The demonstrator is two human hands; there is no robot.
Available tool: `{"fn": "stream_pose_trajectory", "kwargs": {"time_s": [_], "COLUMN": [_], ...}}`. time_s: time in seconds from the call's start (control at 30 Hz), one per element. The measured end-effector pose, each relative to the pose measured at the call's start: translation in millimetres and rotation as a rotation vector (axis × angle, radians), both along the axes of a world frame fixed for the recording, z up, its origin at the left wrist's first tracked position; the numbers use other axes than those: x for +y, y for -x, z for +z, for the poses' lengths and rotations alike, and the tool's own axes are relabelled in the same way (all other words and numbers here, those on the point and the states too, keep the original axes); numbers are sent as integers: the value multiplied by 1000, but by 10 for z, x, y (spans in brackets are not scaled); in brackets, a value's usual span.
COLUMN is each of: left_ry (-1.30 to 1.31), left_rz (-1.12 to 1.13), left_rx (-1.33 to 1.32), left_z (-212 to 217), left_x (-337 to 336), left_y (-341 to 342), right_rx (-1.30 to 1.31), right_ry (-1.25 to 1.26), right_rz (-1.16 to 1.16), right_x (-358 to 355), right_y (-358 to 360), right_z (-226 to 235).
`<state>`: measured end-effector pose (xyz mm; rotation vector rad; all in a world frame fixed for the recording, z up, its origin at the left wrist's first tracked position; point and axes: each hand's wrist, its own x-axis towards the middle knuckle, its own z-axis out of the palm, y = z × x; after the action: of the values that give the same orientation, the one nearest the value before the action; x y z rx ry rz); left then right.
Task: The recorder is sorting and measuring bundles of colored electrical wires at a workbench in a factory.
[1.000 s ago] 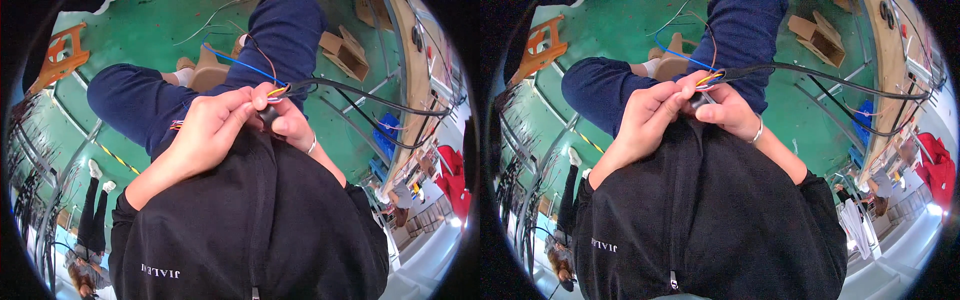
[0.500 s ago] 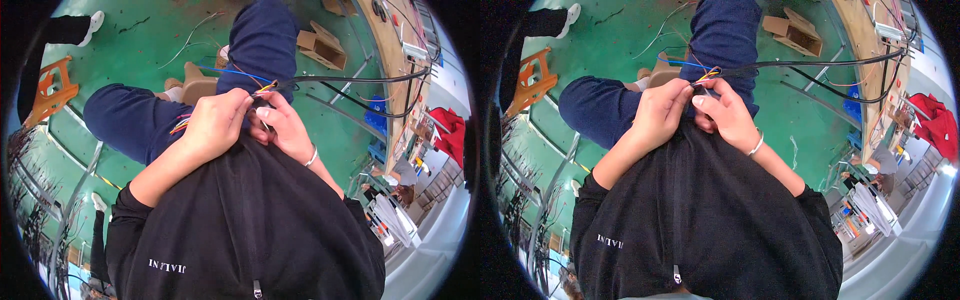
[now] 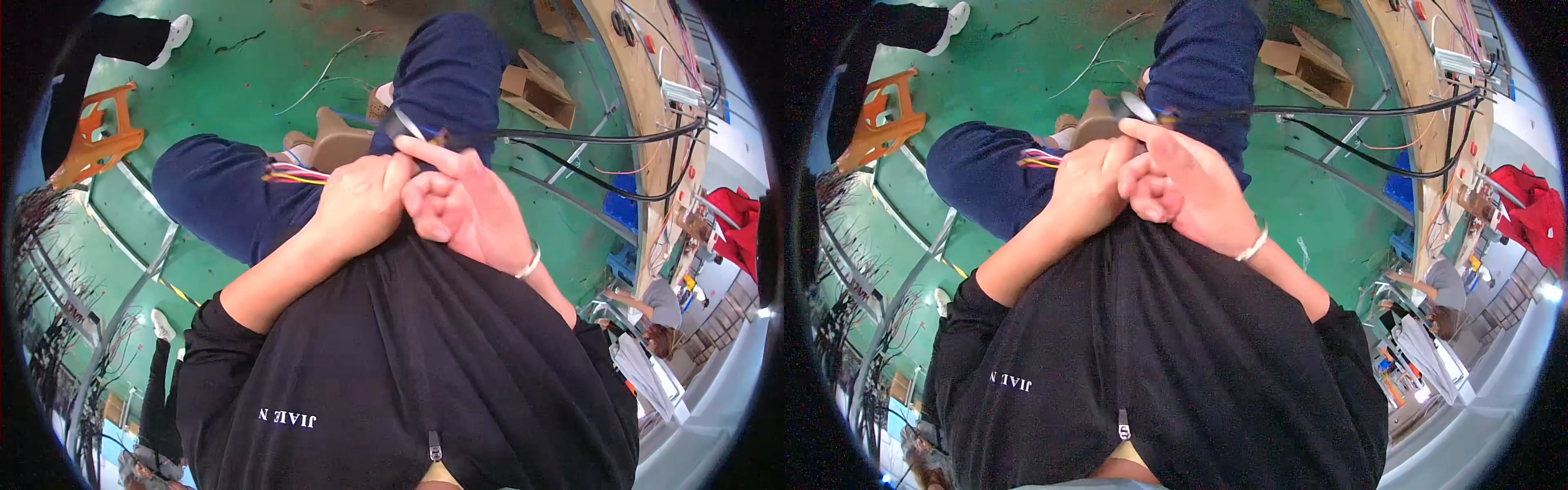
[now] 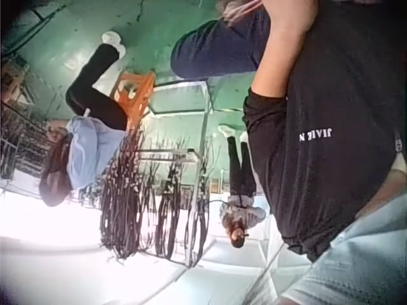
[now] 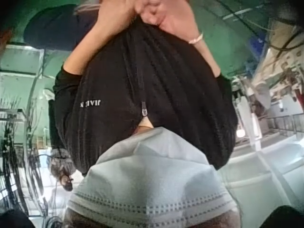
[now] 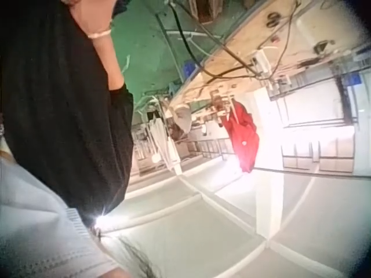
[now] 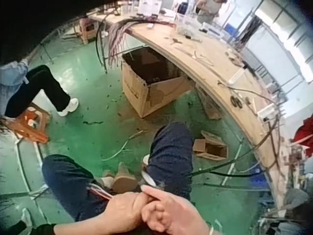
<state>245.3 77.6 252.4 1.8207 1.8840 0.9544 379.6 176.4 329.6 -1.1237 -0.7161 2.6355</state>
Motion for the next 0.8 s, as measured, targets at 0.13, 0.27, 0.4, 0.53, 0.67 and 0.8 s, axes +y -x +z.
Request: {"fn": "stream_pose_trajectory", "kwargs": {"time_s": [0.13, 0.27, 0.4, 0.53, 0.67, 0.8], "left_ry": [238, 340, 490, 608, 595, 539], "left_rz": [149, 105, 130, 76, 82, 134], "left_rx": [-278, -654, -1107, -1455, -1491, -1463], "left_z": [148, 463, 460, 432, 470, 424], "left_x": [35, 135, 158, 160, 213, 211], "left_y": [48, 213, 274, 326, 280, 279], "right_rx": [-191, -130, 403, 427, 427, 476], "right_ry": [-377, -362, 82, 78, 95, 175], "right_rz": [-11, 126, -63, -122, -96, -43], "right_x": [-35, -38, -14, 28, 99, 144], "right_y": [-229, -197, -19, 85, -6, -68], "right_z": [-251, -646, -711, -841, -886, -920]}}
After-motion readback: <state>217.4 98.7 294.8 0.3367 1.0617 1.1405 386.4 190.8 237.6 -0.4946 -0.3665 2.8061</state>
